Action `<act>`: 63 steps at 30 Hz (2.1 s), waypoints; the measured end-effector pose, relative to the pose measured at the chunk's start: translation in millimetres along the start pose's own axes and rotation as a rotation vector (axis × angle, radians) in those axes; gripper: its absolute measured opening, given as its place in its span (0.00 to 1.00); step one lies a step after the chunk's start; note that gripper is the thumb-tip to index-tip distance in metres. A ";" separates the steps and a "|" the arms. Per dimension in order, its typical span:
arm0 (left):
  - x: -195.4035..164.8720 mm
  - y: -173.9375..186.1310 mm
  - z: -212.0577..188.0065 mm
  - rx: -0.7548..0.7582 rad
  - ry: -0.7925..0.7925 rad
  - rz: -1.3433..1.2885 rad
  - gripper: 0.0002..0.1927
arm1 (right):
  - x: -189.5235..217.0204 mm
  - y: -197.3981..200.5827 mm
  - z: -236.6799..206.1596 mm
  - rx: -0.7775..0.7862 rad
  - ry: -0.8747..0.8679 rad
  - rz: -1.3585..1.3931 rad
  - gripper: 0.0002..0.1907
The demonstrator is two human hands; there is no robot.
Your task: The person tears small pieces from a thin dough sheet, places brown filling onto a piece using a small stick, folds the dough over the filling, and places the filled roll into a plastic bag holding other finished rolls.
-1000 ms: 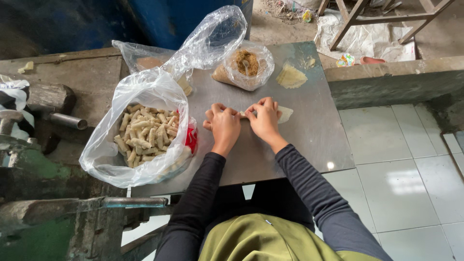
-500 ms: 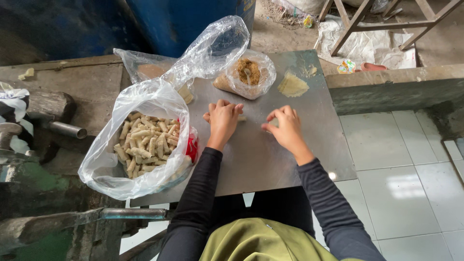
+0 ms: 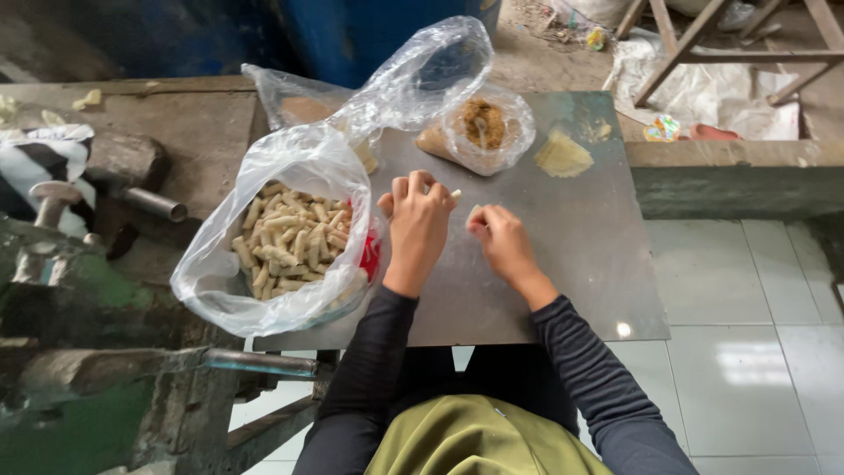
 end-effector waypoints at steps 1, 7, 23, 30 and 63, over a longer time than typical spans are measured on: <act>-6.7 18.5 -4.0 -0.005 0.003 0.071 0.03 | 7.4 -2.4 0.5 0.033 0.086 0.002 0.05; -4.3 143.0 -11.5 -0.296 0.342 0.408 0.09 | 6.1 21.8 36.5 -0.294 -0.040 0.194 0.06; 0.9 -57.3 -45.4 0.220 0.214 0.072 0.17 | -56.8 31.8 136.0 0.166 -0.034 0.199 0.10; -0.5 -64.9 -48.8 0.203 0.242 -0.184 0.08 | -50.6 28.8 148.2 -0.208 -0.038 0.127 0.08; 31.8 -28.9 -34.3 0.324 0.647 -0.801 0.16 | -80.7 18.3 -30.7 0.006 -0.495 0.946 0.10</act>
Point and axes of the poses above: each hand's wrist, its own z-axis towards the middle knuckle, its own y-axis out of the back of the hand, x = y × z, the point moved 1 cm from there along z, towards the middle knuckle, and after that the axes turned 11 degrees about -z, right-handed, at the moved point
